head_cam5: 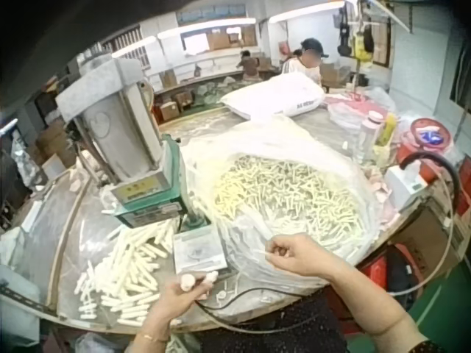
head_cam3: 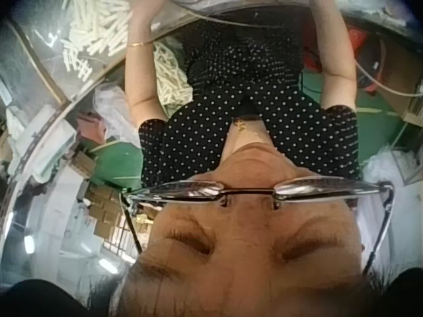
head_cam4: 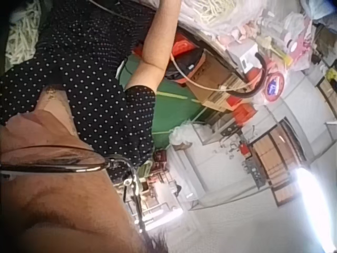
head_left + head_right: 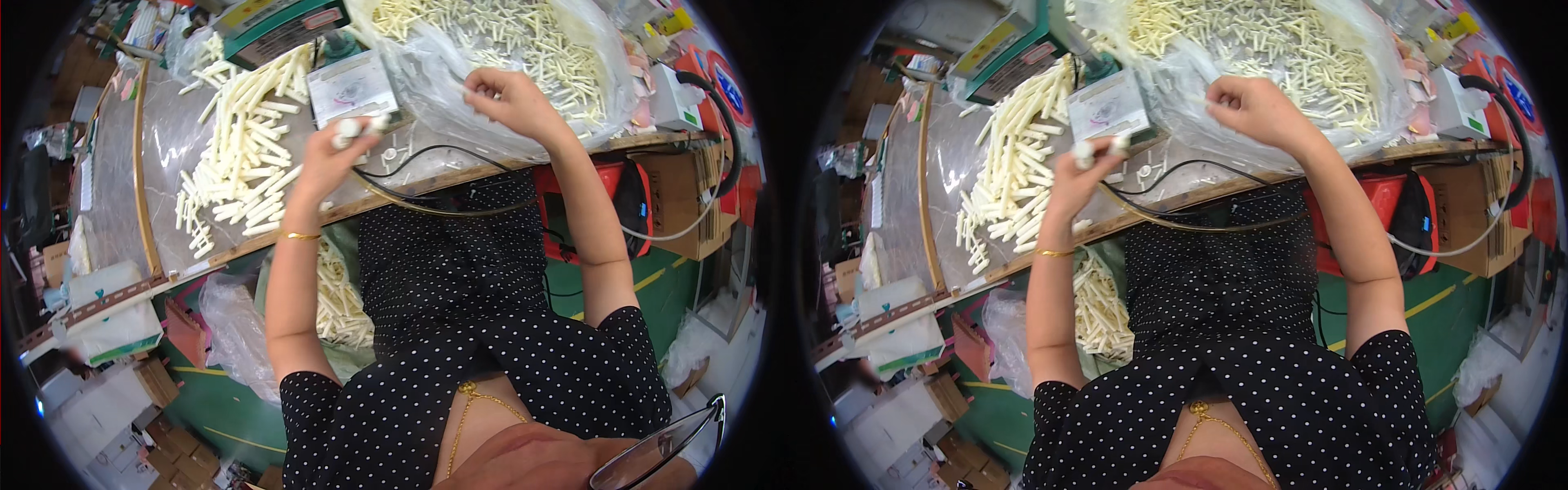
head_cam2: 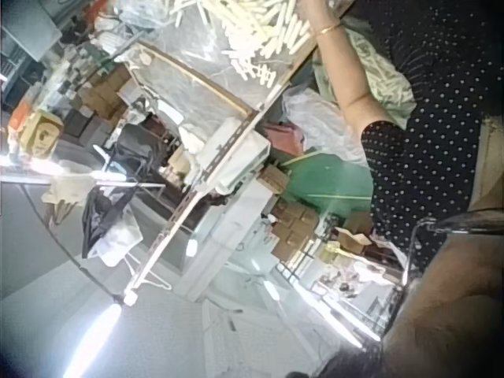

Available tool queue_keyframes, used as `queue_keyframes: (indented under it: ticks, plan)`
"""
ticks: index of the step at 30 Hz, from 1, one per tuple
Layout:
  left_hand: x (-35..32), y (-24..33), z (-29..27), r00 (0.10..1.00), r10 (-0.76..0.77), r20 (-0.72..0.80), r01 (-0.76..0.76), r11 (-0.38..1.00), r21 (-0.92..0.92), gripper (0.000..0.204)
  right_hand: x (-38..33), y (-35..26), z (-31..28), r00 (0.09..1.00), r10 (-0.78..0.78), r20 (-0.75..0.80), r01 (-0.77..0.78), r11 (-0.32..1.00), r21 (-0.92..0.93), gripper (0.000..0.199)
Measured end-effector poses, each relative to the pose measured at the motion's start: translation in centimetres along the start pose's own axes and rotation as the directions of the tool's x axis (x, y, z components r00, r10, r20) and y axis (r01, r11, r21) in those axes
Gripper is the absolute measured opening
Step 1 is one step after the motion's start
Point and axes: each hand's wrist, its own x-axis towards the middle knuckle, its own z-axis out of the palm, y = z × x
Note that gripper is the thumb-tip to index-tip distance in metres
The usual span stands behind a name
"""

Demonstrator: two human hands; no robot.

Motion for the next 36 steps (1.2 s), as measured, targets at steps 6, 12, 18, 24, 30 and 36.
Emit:
queue_keyframes:
  ticks: [6, 12, 18, 24, 30, 36]
  plan:
    - [1.1, 0.6, 1.7, 0.994, 0.074, 0.083, -0.08, 0.994, 0.08, 0.022, -0.3, -2.6, 1.1, 0.949, -0.302, -0.087, 0.28, 0.939, -0.202, 0.01]
    - [1.1, 0.8, 1.8, 0.991, 0.056, 0.122, -0.067, 0.994, 0.091, 0.021, -0.1, -2.7, 2.6, 0.908, -0.416, -0.058, 0.398, 0.896, -0.196, 0.01]
    - [1.4, 1.0, 1.8, 0.958, 0.234, 0.164, -0.274, 0.914, 0.298, 0.02, 0.2, -2.5, 3.1, 0.863, -0.506, 0.001, 0.484, 0.825, -0.291, 0.009]
    - [1.9, 1.5, 2.6, 0.918, 0.38, 0.112, -0.395, 0.864, 0.311, 0.021, 1.0, -3.6, 2.3, 0.818, -0.571, 0.073, 0.56, 0.762, -0.325, 0.013]
    - [5.4, -0.2, 1.5, 0.874, 0.115, -0.472, -0.223, 0.958, -0.181, 0.018, 1.3, -5.1, 1.5, 0.837, -0.45, -0.31, 0.442, 0.891, -0.101, 0.049]
    - [6.0, -0.3, 0.5, 0.852, -0.089, -0.517, -0.112, 0.932, -0.345, 0.02, 1.0, -1.6, 1.9, 0.867, -0.394, -0.305, 0.374, 0.919, -0.125, 0.046]
